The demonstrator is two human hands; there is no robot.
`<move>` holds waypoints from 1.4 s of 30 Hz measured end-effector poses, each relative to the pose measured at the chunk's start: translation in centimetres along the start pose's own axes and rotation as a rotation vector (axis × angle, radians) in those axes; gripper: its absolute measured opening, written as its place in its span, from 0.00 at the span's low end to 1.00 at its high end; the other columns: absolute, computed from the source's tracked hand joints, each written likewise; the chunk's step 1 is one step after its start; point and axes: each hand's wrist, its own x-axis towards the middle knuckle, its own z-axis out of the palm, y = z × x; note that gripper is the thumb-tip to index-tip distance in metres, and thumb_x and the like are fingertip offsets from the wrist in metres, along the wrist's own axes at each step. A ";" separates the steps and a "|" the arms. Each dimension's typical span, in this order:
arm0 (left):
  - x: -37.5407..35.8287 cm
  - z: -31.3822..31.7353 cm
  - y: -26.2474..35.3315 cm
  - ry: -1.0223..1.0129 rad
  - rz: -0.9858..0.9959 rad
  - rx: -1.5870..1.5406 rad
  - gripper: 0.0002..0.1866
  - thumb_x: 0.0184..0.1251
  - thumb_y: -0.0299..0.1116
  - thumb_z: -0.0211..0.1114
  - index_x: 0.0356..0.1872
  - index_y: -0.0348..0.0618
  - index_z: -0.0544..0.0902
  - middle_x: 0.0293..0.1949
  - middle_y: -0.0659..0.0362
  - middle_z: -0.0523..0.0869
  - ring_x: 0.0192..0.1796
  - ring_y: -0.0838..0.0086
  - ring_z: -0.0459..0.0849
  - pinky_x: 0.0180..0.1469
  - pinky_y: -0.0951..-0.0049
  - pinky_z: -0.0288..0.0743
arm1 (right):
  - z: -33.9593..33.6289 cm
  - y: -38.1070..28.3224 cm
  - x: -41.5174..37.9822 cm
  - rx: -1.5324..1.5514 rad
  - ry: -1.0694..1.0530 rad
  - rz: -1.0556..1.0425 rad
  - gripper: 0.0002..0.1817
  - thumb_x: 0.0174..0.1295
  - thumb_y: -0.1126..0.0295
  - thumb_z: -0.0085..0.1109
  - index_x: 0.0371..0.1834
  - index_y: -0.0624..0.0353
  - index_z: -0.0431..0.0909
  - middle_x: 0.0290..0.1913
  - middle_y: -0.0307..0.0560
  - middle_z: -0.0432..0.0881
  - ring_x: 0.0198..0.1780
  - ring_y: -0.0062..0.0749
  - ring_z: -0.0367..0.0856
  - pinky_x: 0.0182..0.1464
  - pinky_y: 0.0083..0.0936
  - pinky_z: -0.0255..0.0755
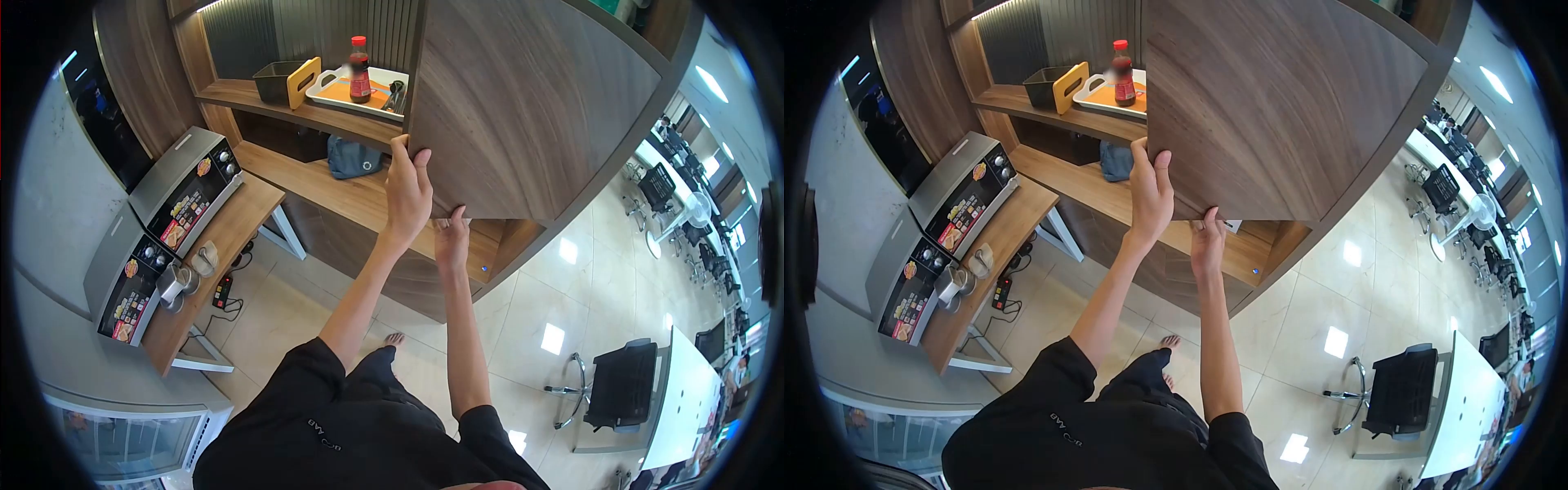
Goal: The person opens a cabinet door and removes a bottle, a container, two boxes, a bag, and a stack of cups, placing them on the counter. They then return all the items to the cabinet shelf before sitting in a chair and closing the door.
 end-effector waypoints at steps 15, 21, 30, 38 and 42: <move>-2.0 -1.7 2.4 -0.071 0.052 0.032 0.10 0.79 0.30 0.52 0.51 0.36 0.64 0.37 0.41 0.81 0.42 0.45 0.84 0.39 0.56 0.74 | 10.9 -18.1 -0.7 -0.799 0.265 -0.919 0.23 0.69 0.55 0.63 0.56 0.59 0.69 0.46 0.42 0.71 0.55 0.30 0.69 0.62 0.32 0.62; -1.7 -1.7 2.1 -0.075 0.078 0.079 0.10 0.80 0.31 0.51 0.51 0.36 0.64 0.37 0.42 0.81 0.41 0.46 0.85 0.39 0.56 0.75 | 28.7 -25.5 5.8 -1.470 -0.071 -1.830 0.21 0.69 0.55 0.59 0.54 0.60 0.81 0.52 0.56 0.81 0.55 0.47 0.78 0.58 0.36 0.69; -2.4 -1.9 2.6 -0.097 0.047 0.059 0.13 0.79 0.33 0.53 0.53 0.35 0.65 0.37 0.41 0.81 0.42 0.46 0.84 0.40 0.57 0.75 | 30.8 -23.8 6.9 -1.338 -0.163 -1.727 0.22 0.72 0.61 0.50 0.23 0.66 0.82 0.25 0.59 0.82 0.28 0.52 0.81 0.39 0.41 0.70; -5.2 -2.3 4.0 -0.111 0.022 -0.009 0.13 0.80 0.35 0.54 0.51 0.35 0.66 0.36 0.45 0.80 0.36 0.61 0.83 0.39 0.65 0.74 | 30.1 -25.8 4.4 -1.626 -0.028 -1.184 0.20 0.71 0.54 0.56 0.45 0.61 0.85 0.41 0.57 0.86 0.46 0.48 0.83 0.54 0.35 0.72; -6.7 -3.4 5.9 -0.199 -0.007 -0.036 0.15 0.77 0.36 0.58 0.48 0.34 0.66 0.35 0.46 0.80 0.34 0.62 0.83 0.38 0.66 0.74 | 28.9 -26.5 4.0 -1.421 -0.114 -1.425 0.21 0.72 0.55 0.53 0.39 0.65 0.85 0.34 0.56 0.86 0.39 0.40 0.84 0.50 0.31 0.73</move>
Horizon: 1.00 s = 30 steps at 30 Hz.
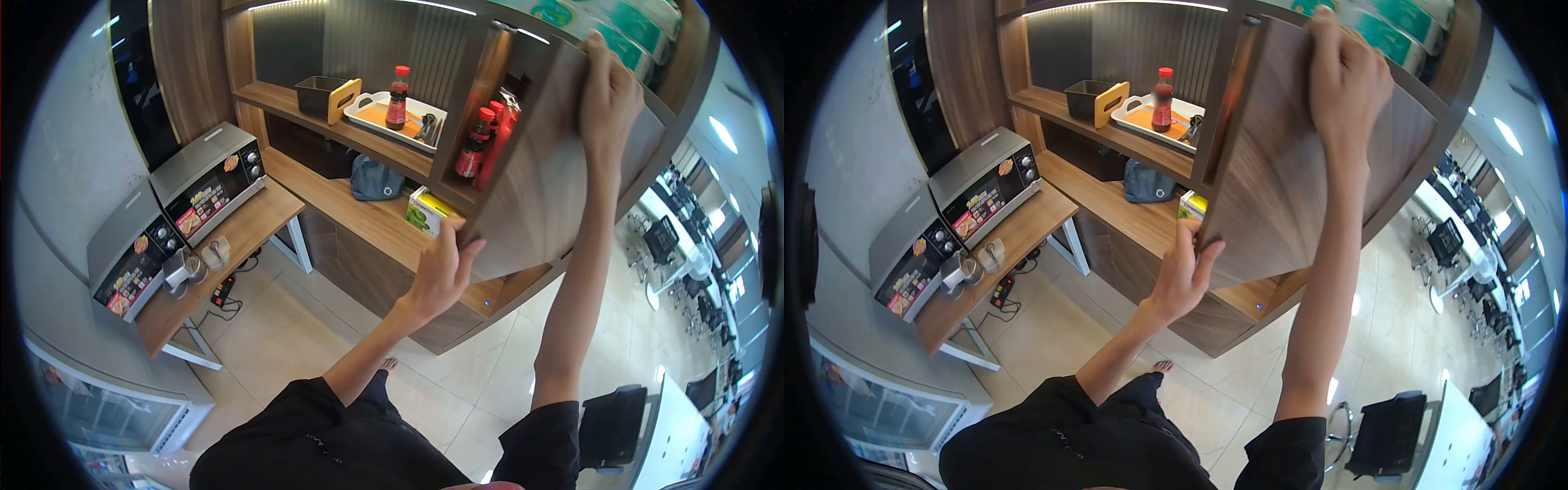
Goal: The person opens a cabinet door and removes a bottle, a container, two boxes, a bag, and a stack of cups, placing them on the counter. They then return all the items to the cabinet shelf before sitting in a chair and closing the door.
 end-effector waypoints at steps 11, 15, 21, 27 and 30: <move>-3.6 2.7 3.4 0.060 0.239 -0.050 0.15 0.69 0.29 0.65 0.46 0.33 0.68 0.36 0.45 0.78 0.35 0.54 0.82 0.37 0.61 0.75 | -4.9 0.5 -1.4 0.364 0.093 0.198 0.24 0.76 0.55 0.50 0.37 0.68 0.84 0.27 0.40 0.81 0.31 0.16 0.74 0.39 0.18 0.68; -4.2 3.5 4.0 0.061 0.315 -0.082 0.17 0.66 0.25 0.67 0.49 0.33 0.69 0.34 0.46 0.79 0.33 0.57 0.80 0.35 0.62 0.74 | -6.1 1.3 -1.5 0.492 0.074 0.032 0.21 0.77 0.58 0.44 0.41 0.64 0.83 0.25 0.40 0.74 0.27 0.18 0.70 0.32 0.18 0.63; -4.8 4.1 4.8 0.042 0.369 -0.092 0.21 0.62 0.22 0.69 0.52 0.33 0.68 0.34 0.48 0.77 0.32 0.59 0.78 0.33 0.63 0.73 | -7.1 4.4 -1.6 0.532 0.040 -0.273 0.19 0.77 0.63 0.40 0.61 0.58 0.77 0.27 0.42 0.70 0.26 0.22 0.64 0.29 0.21 0.58; -6.0 4.6 5.9 -0.025 0.376 -0.080 0.24 0.59 0.20 0.70 0.53 0.33 0.67 0.35 0.47 0.76 0.36 0.55 0.77 0.35 0.60 0.73 | -10.0 4.4 -1.2 0.861 -0.134 0.074 0.22 0.78 0.63 0.32 0.31 0.59 0.74 0.25 0.40 0.64 0.29 0.25 0.61 0.37 0.22 0.58; -6.8 5.3 6.8 -0.072 0.362 -0.074 0.27 0.55 0.19 0.71 0.54 0.34 0.67 0.39 0.46 0.75 0.39 0.54 0.77 0.37 0.59 0.75 | -12.3 4.7 -0.2 0.763 -0.276 0.024 0.26 0.79 0.65 0.27 0.20 0.55 0.69 0.24 0.40 0.64 0.30 0.26 0.61 0.40 0.23 0.60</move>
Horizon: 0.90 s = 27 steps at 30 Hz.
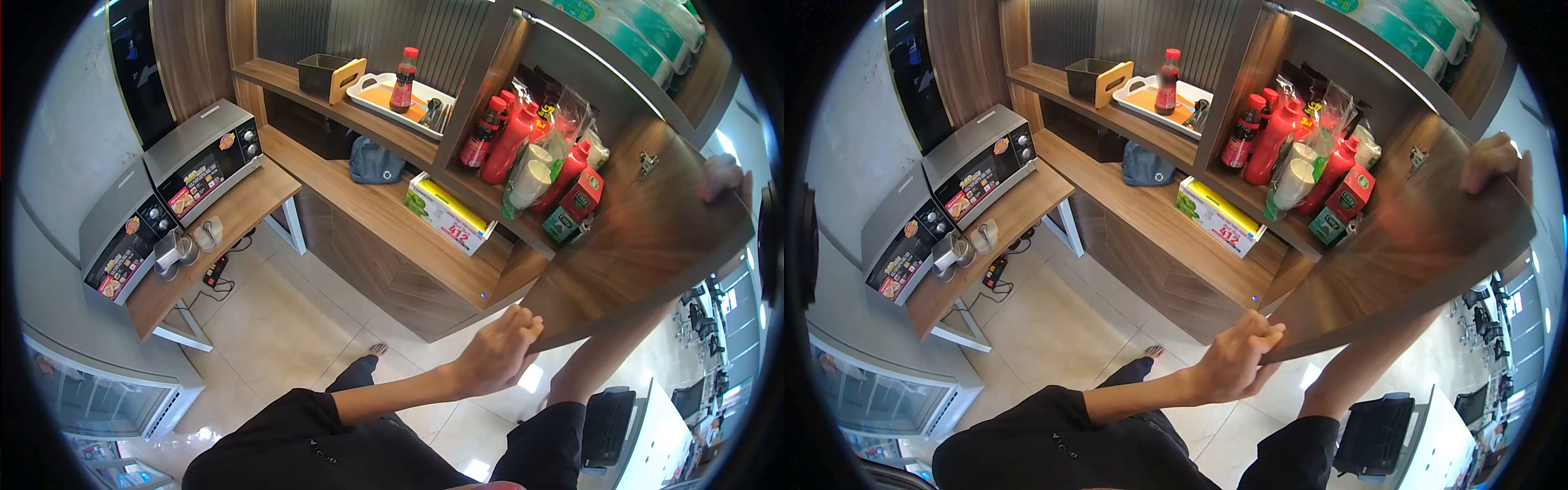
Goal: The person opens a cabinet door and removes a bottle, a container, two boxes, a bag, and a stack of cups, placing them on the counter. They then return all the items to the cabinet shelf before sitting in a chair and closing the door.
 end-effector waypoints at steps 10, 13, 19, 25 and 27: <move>0.0 0.8 1.0 -0.099 -0.047 -0.061 0.27 0.46 0.21 0.75 0.47 0.37 0.70 0.39 0.50 0.76 0.40 0.56 0.78 0.38 0.61 0.76 | -3.3 -1.0 -0.1 -0.021 -0.250 -0.062 0.28 0.80 0.65 0.23 0.22 0.54 0.70 0.25 0.41 0.68 0.32 0.27 0.64 0.41 0.22 0.63; -0.7 1.1 0.9 -0.087 -0.098 -0.101 0.25 0.45 0.22 0.76 0.43 0.39 0.71 0.38 0.51 0.78 0.40 0.57 0.78 0.39 0.62 0.76 | -3.9 -1.4 -0.2 -0.015 -0.297 -0.063 0.28 0.81 0.65 0.21 0.22 0.54 0.70 0.25 0.41 0.69 0.32 0.28 0.65 0.42 0.22 0.64; -1.4 1.7 3.7 -0.172 -0.239 -0.220 0.16 0.50 0.21 0.72 0.36 0.39 0.72 0.36 0.54 0.77 0.38 0.58 0.78 0.37 0.63 0.74 | -4.7 -3.5 -5.4 -0.316 -0.387 0.077 0.25 0.80 0.62 0.27 0.26 0.54 0.72 0.27 0.40 0.71 0.33 0.27 0.66 0.41 0.22 0.65; -3.7 2.5 5.2 -0.330 -0.166 -0.318 0.10 0.55 0.19 0.68 0.33 0.40 0.74 0.32 0.55 0.75 0.36 0.62 0.78 0.35 0.67 0.75 | -2.1 -4.9 -17.8 -0.582 -0.455 0.453 0.21 0.78 0.62 0.32 0.29 0.53 0.73 0.29 0.40 0.73 0.34 0.27 0.68 0.41 0.23 0.66; -3.5 2.5 5.1 -0.338 -0.178 -0.346 0.10 0.55 0.20 0.68 0.33 0.40 0.74 0.32 0.56 0.76 0.36 0.62 0.79 0.36 0.68 0.75 | -1.7 -5.0 -20.6 -0.617 -0.465 0.530 0.20 0.78 0.61 0.33 0.30 0.53 0.74 0.29 0.40 0.73 0.34 0.27 0.68 0.41 0.24 0.66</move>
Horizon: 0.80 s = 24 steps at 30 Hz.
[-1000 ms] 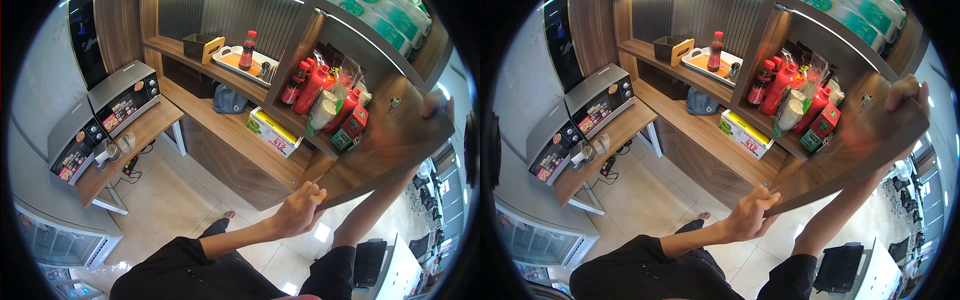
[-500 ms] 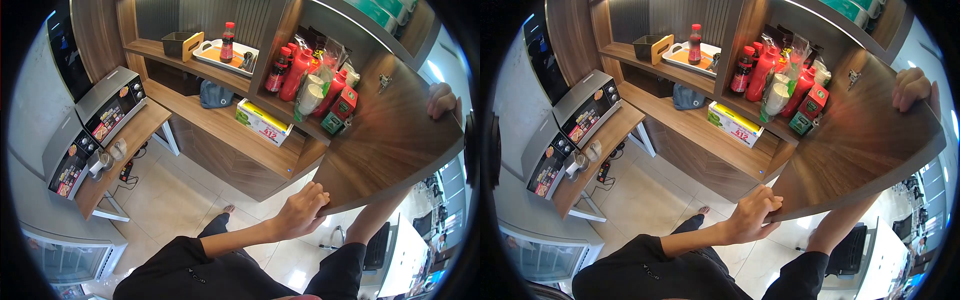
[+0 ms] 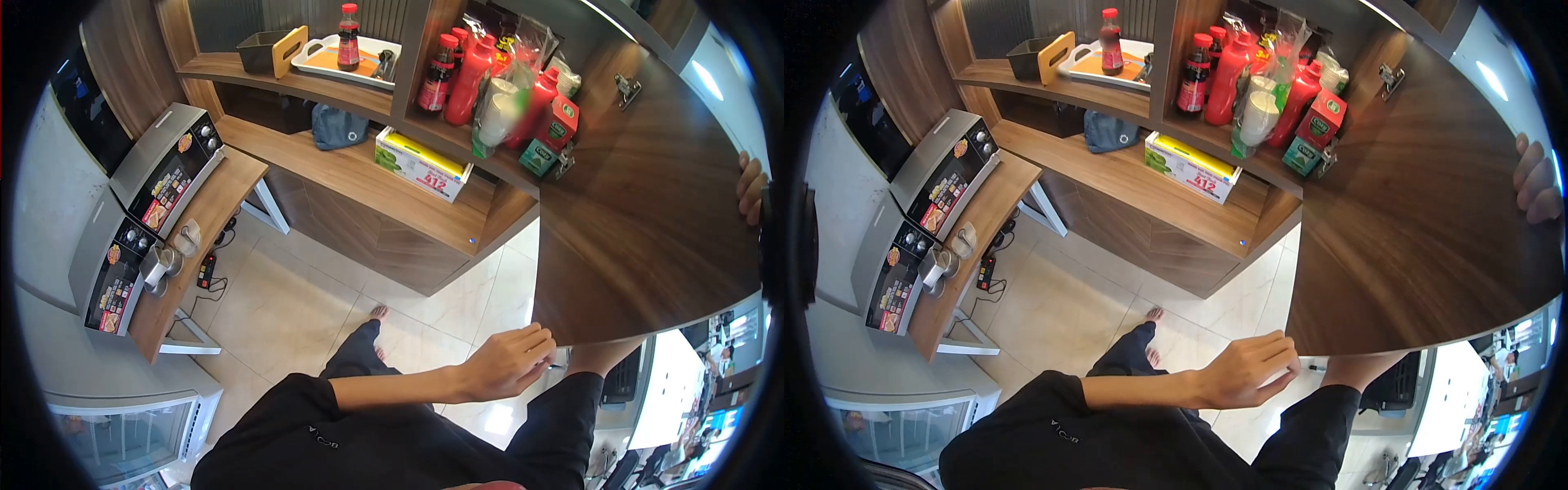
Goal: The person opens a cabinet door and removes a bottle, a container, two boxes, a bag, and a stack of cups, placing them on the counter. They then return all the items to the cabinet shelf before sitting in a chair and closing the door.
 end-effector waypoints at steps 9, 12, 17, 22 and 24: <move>0.8 -0.1 -1.4 0.055 -0.057 -0.117 0.15 0.58 0.20 0.70 0.41 0.39 0.72 0.35 0.55 0.79 0.35 0.66 0.81 0.34 0.71 0.75 | 3.8 4.2 -5.9 -0.017 -0.021 0.309 0.16 0.75 0.61 0.40 0.35 0.53 0.75 0.32 0.39 0.75 0.36 0.26 0.70 0.41 0.25 0.68; 1.7 -0.4 -2.8 0.141 -0.121 -0.180 0.21 0.59 0.20 0.70 0.48 0.38 0.68 0.37 0.54 0.79 0.36 0.67 0.80 0.36 0.70 0.75 | 4.5 7.0 -8.1 -0.017 0.044 0.469 0.14 0.75 0.60 0.42 0.37 0.53 0.76 0.32 0.39 0.76 0.37 0.26 0.71 0.41 0.25 0.68; 5.3 -4.1 -7.6 0.289 -0.100 -0.119 0.27 0.58 0.21 0.72 0.52 0.37 0.64 0.41 0.53 0.76 0.40 0.67 0.77 0.44 0.69 0.72 | 7.9 13.9 -14.1 -0.015 0.290 0.808 0.12 0.74 0.60 0.45 0.39 0.53 0.77 0.34 0.38 0.77 0.38 0.26 0.72 0.41 0.26 0.69; 9.2 -9.5 -14.5 0.392 -0.209 -0.046 0.24 0.59 0.24 0.72 0.52 0.38 0.68 0.45 0.54 0.75 0.45 0.69 0.74 0.50 0.70 0.71 | 17.3 19.7 -25.7 0.043 0.524 1.172 0.11 0.72 0.59 0.49 0.42 0.53 0.78 0.35 0.38 0.78 0.39 0.26 0.73 0.41 0.27 0.70; 10.7 -11.6 -17.6 0.419 -0.214 0.007 0.24 0.59 0.24 0.71 0.53 0.38 0.70 0.46 0.54 0.74 0.47 0.69 0.74 0.51 0.69 0.70 | 23.7 19.9 -31.6 0.140 0.518 1.279 0.11 0.72 0.59 0.50 0.43 0.53 0.78 0.36 0.38 0.79 0.39 0.26 0.74 0.41 0.27 0.70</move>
